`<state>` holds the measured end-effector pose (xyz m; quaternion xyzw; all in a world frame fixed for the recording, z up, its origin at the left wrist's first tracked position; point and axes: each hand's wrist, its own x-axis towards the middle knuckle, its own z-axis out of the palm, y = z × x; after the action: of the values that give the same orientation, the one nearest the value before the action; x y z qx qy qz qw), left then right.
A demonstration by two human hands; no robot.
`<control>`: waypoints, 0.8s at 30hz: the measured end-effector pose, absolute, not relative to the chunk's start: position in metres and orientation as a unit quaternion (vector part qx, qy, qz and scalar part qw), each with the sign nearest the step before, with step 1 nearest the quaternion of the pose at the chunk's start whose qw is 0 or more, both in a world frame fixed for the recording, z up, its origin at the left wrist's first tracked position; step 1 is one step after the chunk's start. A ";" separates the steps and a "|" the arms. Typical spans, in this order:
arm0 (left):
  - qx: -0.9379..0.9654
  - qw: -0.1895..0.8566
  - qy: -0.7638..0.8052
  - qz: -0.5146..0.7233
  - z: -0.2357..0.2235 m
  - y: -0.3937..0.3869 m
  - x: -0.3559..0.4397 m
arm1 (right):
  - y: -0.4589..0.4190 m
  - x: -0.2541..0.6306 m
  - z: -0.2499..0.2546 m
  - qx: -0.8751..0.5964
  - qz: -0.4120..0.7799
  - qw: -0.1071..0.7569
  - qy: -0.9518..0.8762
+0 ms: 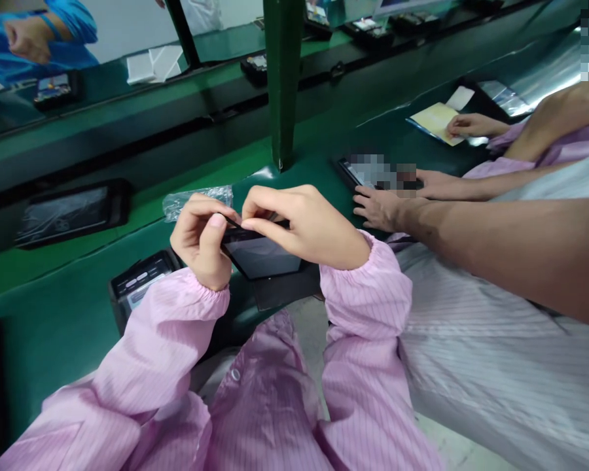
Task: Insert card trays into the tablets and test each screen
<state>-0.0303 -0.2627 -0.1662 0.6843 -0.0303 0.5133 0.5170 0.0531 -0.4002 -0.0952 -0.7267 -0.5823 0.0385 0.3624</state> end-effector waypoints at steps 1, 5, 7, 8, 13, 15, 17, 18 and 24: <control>0.688 0.519 -0.027 0.507 -0.166 -0.262 -0.030 | -0.399 0.054 -0.096 -0.726 0.034 0.360 -0.585; 0.674 0.535 -0.037 0.508 -0.167 -0.260 -0.029 | -0.397 0.054 -0.097 -0.723 0.017 0.361 -0.588; 0.666 0.538 -0.044 0.515 -0.167 -0.260 -0.028 | -0.397 0.053 -0.097 -0.722 0.011 0.361 -0.590; 0.666 0.536 -0.043 0.517 -0.168 -0.260 -0.028 | -0.397 0.053 -0.097 -0.722 0.009 0.360 -0.591; 0.674 0.528 -0.028 0.517 -0.168 -0.261 -0.029 | -0.397 0.051 -0.096 -0.726 0.003 0.351 -0.592; 0.676 0.526 -0.026 0.516 -0.168 -0.261 -0.029 | -0.396 0.051 -0.096 -0.726 0.001 0.348 -0.594; 0.678 0.524 -0.026 0.516 -0.167 -0.261 -0.029 | -0.395 0.051 -0.096 -0.722 0.002 0.348 -0.598; 0.677 0.524 -0.028 0.517 -0.167 -0.261 -0.029 | -0.395 0.052 -0.097 -0.720 0.003 0.348 -0.600; 0.684 0.515 -0.020 0.516 -0.167 -0.261 -0.029 | -0.396 0.055 -0.099 -0.709 0.040 0.383 -0.590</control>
<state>-0.0292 -0.2611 -0.1665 0.6836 -0.0203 0.5164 0.5153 0.0547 -0.3957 -0.0992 -0.7094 -0.5900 0.0400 0.3834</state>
